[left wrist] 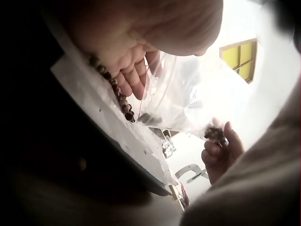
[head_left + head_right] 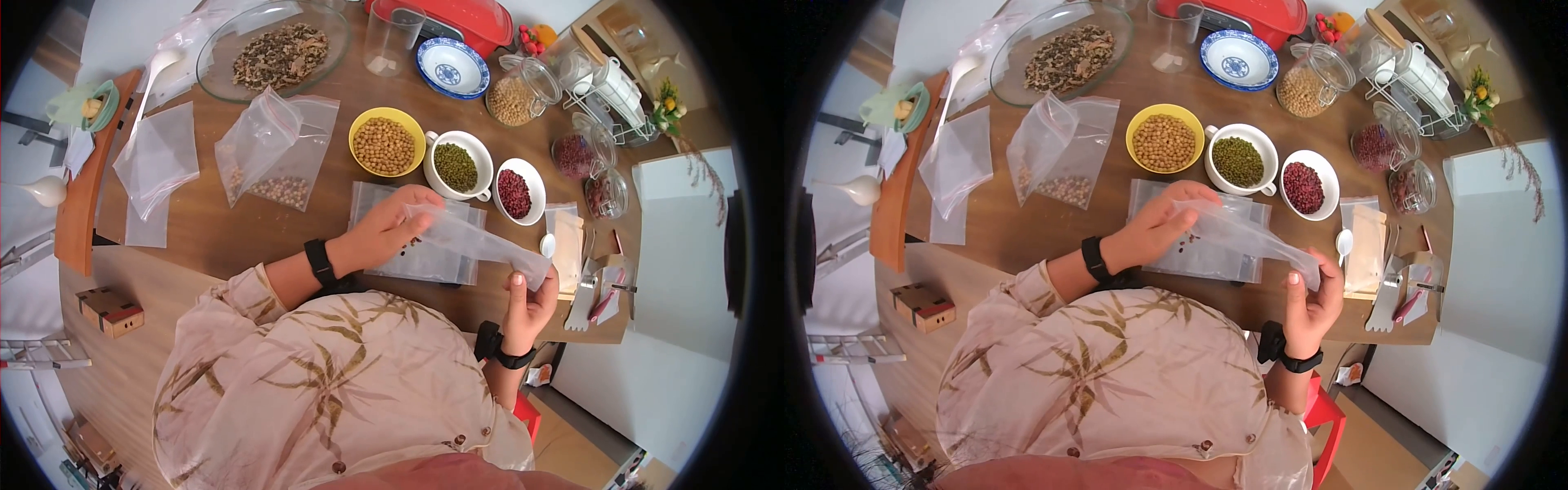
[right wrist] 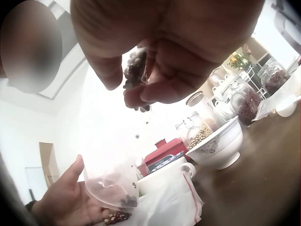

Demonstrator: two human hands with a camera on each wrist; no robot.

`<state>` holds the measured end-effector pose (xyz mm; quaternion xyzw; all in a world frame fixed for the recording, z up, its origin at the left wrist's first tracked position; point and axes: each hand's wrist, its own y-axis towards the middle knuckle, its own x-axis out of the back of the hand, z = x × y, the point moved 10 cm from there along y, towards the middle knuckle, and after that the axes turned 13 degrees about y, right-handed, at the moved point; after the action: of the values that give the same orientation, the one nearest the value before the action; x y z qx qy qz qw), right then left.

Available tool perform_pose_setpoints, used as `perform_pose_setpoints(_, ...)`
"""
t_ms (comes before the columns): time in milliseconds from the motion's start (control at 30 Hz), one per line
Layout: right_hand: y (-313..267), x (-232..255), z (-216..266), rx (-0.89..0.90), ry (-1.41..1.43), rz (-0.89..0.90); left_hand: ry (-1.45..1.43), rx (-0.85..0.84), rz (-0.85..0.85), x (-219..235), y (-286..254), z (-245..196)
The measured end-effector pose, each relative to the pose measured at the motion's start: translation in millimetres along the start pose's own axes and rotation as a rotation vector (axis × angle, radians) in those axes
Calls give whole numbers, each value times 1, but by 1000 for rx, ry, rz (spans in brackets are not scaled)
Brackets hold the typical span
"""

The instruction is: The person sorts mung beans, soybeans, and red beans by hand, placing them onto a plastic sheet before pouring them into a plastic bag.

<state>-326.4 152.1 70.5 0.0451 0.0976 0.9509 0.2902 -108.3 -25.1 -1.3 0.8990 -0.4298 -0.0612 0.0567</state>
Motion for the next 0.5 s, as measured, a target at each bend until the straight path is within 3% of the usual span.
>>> perform_pose_setpoints(500,-1,-6,18,90,-39,54,5,-40,-17,8,5,-4)
